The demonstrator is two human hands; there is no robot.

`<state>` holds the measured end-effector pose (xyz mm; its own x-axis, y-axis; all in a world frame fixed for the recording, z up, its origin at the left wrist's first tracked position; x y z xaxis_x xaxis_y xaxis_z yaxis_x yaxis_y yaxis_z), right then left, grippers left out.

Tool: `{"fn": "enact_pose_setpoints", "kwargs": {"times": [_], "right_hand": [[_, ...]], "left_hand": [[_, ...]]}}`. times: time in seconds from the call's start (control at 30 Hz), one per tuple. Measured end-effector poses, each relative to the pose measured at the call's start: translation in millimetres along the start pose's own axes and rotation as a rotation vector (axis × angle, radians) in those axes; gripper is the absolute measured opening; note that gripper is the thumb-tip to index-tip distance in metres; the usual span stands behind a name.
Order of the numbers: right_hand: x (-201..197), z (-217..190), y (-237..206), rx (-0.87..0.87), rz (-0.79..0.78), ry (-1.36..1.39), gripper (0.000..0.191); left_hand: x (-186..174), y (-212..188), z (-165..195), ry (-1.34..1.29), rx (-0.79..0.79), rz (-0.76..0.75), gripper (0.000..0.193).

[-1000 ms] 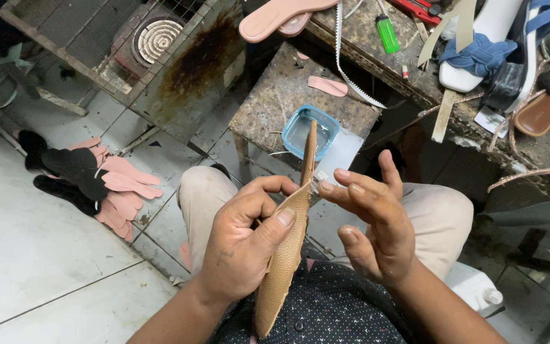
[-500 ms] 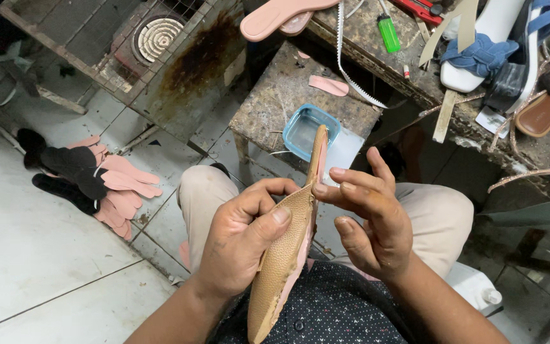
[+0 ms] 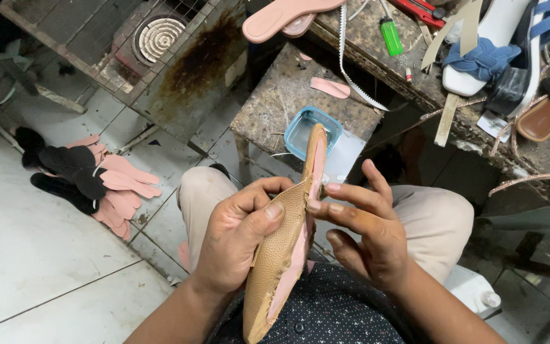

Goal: The person holds a white slipper and presses and smooths its upper edge by hand, repeatedly dipping a finger into a small water container and working around the shoe. They then continue folding and pressing the tan upper of the shoe and use a small pointed tool along its edge.

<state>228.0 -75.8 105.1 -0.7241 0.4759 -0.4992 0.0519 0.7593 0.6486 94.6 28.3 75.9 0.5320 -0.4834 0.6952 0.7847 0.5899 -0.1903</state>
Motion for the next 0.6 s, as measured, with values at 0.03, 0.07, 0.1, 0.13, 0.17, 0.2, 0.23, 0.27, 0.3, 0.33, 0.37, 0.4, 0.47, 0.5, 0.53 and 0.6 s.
{"fn": "enact_pose_setpoints", "kwargs": {"times": [0.03,0.07,0.1,0.13,0.17,0.2,0.23,0.27,0.3,0.33,0.37,0.4,0.47,0.5,0.53,0.6], "right_hand": [[-1.4,0.8,-1.5,0.031,0.007,0.037,0.037],[-3.0,1.4,-2.9,0.062,0.013,0.074,0.037],[-3.8,2.3,-4.0,0.093,0.018,0.113,0.036],[-4.3,-0.4,-4.5,0.083,0.014,0.102,0.036],[-4.4,-2.8,-4.7,0.072,0.012,0.089,0.036],[-4.0,-4.5,-4.3,0.060,0.009,0.076,0.036],[-4.1,-6.3,-3.6,0.042,0.019,0.080,0.036],[-2.8,-7.3,-2.3,0.025,0.029,0.083,0.036],[-2.2,-8.1,-1.1,0.007,0.040,0.086,0.036],[-1.5,-7.8,-0.2,0.009,0.037,0.079,0.036],[-0.7,-7.3,0.6,0.011,0.034,0.073,0.036],[0.0,-6.6,1.5,0.012,0.032,0.066,0.037],[2.2,-4.5,3.3,0.014,0.018,-0.015,0.039],[3.3,-3.6,3.9,0.015,0.011,-0.057,0.040],[3.5,-3.6,4.8,0.002,0.024,-0.092,0.040],[4.5,-3.6,6.7,-0.024,0.047,-0.160,0.042]], "left_hand": [[-0.5,0.6,1.6,0.024,0.022,-0.007,0.021],[-1.0,1.3,2.9,0.047,0.044,-0.014,0.021],[-0.5,1.2,6.5,0.125,0.109,-0.022,0.022],[0.5,0.8,9.7,0.202,0.172,-0.030,0.023],[1.8,-0.2,12.9,0.280,0.236,-0.040,0.024],[0.8,-0.4,11.9,0.284,0.234,-0.034,0.024],[0.3,-1.1,10.6,0.287,0.231,-0.026,0.023],[-0.2,-1.4,9.6,0.290,0.229,-0.019,0.023],[0.1,-1.6,9.5,0.302,0.234,-0.019,0.024],[0.6,-2.0,9.6,0.315,0.239,-0.018,0.024],[1.2,-2.5,10.0,0.328,0.243,-0.017,0.025],[2.3,-2.7,11.2,0.343,0.256,-0.027,0.025],[4.6,-4.0,13.1,0.372,0.279,-0.045,0.025],[3.3,-4.0,9.6,0.304,0.230,-0.042,0.025],[2.1,-4.2,5.9,0.235,0.181,-0.040,0.024],[-0.5,-4.1,3.6,0.216,0.158,-0.029,0.025]]}}
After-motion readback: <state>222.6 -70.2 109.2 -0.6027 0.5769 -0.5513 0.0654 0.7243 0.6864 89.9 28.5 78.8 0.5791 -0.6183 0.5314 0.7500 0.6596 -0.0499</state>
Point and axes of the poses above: each hand's wrist, its own y-axis towards the middle knuckle, its own x-axis out of the palm, z = x × y, the point moved 8 cm from there along y, towards the middle knuckle, and after that the axes turned 1 degree about z, right-handed, at the moved point
